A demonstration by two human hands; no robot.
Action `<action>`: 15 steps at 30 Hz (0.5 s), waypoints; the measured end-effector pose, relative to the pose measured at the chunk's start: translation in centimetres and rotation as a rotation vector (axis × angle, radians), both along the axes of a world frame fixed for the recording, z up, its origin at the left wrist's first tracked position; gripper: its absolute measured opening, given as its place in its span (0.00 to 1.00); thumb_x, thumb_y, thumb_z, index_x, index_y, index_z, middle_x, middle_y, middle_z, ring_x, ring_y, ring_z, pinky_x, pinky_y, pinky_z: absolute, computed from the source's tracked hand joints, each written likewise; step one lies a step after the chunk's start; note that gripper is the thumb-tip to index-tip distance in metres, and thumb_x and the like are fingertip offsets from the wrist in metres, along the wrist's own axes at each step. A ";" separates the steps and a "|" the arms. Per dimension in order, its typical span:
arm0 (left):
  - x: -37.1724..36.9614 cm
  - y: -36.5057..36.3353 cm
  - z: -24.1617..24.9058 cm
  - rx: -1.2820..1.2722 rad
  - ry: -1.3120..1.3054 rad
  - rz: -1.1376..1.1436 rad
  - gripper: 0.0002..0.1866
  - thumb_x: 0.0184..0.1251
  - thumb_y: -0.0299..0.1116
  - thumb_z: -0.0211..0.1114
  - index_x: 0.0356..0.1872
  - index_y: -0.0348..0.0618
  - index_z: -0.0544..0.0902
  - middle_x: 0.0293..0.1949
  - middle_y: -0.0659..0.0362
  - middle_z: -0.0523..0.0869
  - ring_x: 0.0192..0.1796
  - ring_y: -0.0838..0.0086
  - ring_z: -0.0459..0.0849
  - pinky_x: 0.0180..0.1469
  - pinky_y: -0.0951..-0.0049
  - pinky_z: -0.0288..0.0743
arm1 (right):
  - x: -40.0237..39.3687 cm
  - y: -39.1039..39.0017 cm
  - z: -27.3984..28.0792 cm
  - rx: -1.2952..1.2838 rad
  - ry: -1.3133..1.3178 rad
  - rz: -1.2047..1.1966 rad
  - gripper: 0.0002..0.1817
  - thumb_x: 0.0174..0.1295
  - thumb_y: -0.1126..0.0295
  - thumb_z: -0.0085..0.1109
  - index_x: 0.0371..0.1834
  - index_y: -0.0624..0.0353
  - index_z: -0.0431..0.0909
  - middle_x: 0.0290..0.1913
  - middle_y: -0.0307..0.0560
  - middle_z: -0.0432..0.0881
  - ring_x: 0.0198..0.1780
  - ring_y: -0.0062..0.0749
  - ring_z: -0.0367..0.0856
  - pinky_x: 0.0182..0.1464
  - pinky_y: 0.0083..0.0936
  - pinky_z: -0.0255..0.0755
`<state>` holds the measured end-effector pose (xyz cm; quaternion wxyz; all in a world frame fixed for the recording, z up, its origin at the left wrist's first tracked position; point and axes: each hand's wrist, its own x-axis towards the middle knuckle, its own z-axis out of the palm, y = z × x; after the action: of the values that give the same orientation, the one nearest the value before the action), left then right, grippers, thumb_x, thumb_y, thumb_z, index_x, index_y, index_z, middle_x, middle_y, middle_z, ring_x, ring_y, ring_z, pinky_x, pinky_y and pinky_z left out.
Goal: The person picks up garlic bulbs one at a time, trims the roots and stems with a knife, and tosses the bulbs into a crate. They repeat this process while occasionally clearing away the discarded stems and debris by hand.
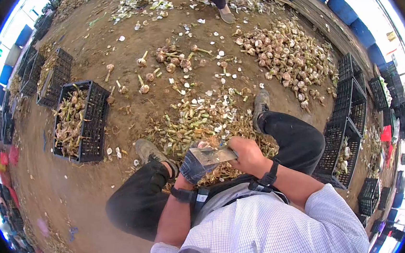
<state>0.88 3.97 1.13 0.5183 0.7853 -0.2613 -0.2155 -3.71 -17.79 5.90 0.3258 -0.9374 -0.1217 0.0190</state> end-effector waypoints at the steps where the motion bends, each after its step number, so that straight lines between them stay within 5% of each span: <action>1: -0.1 -0.2 0.0 -0.064 0.029 0.048 0.20 0.57 0.37 0.74 0.47 0.41 0.80 0.43 0.55 0.86 0.46 0.63 0.83 0.49 0.64 0.76 | 0.1 -0.1 -0.2 0.001 0.000 0.001 0.14 0.48 0.68 0.66 0.35 0.61 0.73 0.34 0.55 0.78 0.39 0.56 0.79 0.41 0.47 0.74; 2: -0.2 -0.4 0.1 -0.128 0.060 0.097 0.18 0.55 0.39 0.75 0.43 0.42 0.82 0.40 0.55 0.86 0.43 0.62 0.84 0.47 0.62 0.76 | 0.2 0.0 -0.4 0.002 0.001 0.002 0.13 0.49 0.67 0.66 0.34 0.61 0.74 0.34 0.55 0.79 0.38 0.56 0.80 0.41 0.47 0.74; 5: 0.5 -0.2 -1.9 -0.042 -0.539 -0.051 0.17 0.57 0.36 0.74 0.45 0.42 0.81 0.42 0.55 0.86 0.44 0.61 0.83 0.46 0.60 0.77 | 1.1 -1.3 -2.9 -0.170 0.290 -0.150 0.12 0.53 0.64 0.63 0.32 0.62 0.78 0.31 0.57 0.81 0.35 0.54 0.82 0.40 0.47 0.76; 8: -1.4 2.6 -4.7 -0.023 -0.113 -0.112 0.24 0.65 0.32 0.69 0.61 0.41 0.75 0.50 0.59 0.84 0.48 0.71 0.84 0.46 0.74 0.81 | -1.3 -6.5 -10.4 -0.315 0.429 -0.244 0.17 0.61 0.59 0.57 0.33 0.65 0.82 0.28 0.60 0.82 0.31 0.54 0.83 0.39 0.46 0.78; 9: -1.3 2.3 -4.1 -0.071 -0.052 -0.083 0.23 0.65 0.33 0.70 0.59 0.40 0.75 0.50 0.59 0.84 0.48 0.72 0.84 0.47 0.73 0.81 | -0.9 -7.7 -10.8 -0.349 0.397 -0.257 0.17 0.62 0.59 0.57 0.35 0.66 0.83 0.28 0.61 0.82 0.31 0.55 0.83 0.38 0.45 0.77; 12: 0.1 0.6 -1.6 -0.280 0.098 0.048 0.23 0.62 0.35 0.73 0.55 0.39 0.78 0.48 0.59 0.86 0.48 0.75 0.85 0.50 0.71 0.81 | 0.1 -5.9 -7.4 0.057 0.315 -0.428 0.20 0.65 0.56 0.58 0.38 0.66 0.82 0.28 0.55 0.84 0.28 0.47 0.83 0.35 0.40 0.76; 15: 0.4 -1.0 -0.4 -0.291 0.388 0.132 0.26 0.55 0.31 0.78 0.54 0.39 0.77 0.51 0.58 0.85 0.49 0.74 0.84 0.53 0.70 0.80 | 1.3 -3.3 -3.9 0.570 0.591 -0.499 0.21 0.66 0.52 0.60 0.40 0.64 0.81 0.28 0.47 0.83 0.28 0.33 0.81 0.34 0.33 0.75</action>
<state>1.25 2.95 0.74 0.6791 0.6618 -0.1332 -0.2882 -2.42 -21.12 1.95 0.5852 -0.7657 0.2043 0.1718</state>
